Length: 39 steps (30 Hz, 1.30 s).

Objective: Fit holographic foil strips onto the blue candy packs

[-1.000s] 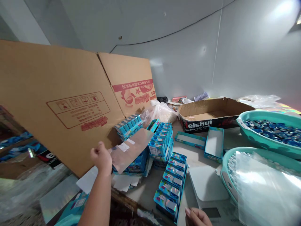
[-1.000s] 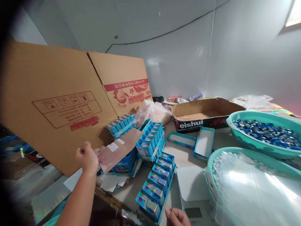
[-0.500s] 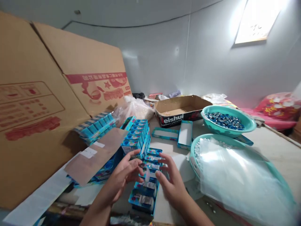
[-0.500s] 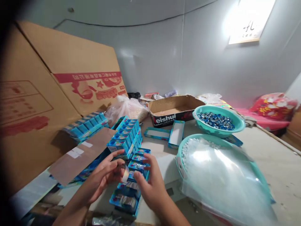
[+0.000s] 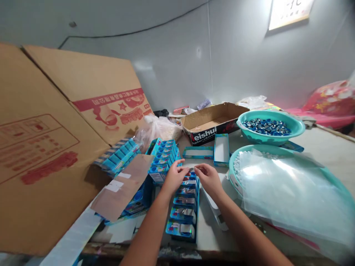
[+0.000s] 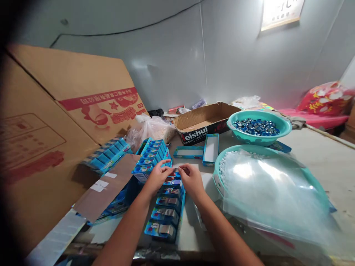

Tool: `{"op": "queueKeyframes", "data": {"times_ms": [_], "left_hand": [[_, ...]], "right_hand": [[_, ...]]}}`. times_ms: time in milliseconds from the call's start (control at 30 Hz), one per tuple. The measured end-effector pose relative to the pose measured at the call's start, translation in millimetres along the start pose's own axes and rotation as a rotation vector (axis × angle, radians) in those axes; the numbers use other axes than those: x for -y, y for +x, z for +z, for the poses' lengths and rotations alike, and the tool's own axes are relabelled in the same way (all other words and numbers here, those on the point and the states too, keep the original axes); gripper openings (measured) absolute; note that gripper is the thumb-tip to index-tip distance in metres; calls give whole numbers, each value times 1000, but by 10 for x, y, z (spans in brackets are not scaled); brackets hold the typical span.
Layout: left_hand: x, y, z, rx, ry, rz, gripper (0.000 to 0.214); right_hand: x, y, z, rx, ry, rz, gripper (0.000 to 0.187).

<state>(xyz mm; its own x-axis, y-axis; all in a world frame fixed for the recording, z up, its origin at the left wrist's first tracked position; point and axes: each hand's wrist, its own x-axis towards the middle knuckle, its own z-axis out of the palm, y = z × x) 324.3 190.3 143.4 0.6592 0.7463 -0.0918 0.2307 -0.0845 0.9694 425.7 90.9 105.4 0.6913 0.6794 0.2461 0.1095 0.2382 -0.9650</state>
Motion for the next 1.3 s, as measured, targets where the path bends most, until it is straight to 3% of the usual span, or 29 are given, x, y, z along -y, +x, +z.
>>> {"op": "queueKeyframes", "data": {"times_ms": [200,267,333,533,733,1033,1300], "left_hand": [[111,81,96,-164,458,134,47],[121,88,113,-178,565,153,48],[134,95,118,-186,639,161,48],[147,95,120,-204,738,180,46],[138,72,129,-212,720,201,43],[172,105,163,-202,776,133,50],[229,29,236,-268,806,116,30]], "right_hand": [[-366,62,101,-185,-35,29,35],[-439,67,123,-201,-47,19,44],[-480,60,143,-176,-54,18,37],[-372,10,158,-134,-191,-31,15],[-240,2,116,-125,-280,-100,15],[-530,111,150,-201,-37,153,10],[-813,-25,350,-136,264,489,56]]}}
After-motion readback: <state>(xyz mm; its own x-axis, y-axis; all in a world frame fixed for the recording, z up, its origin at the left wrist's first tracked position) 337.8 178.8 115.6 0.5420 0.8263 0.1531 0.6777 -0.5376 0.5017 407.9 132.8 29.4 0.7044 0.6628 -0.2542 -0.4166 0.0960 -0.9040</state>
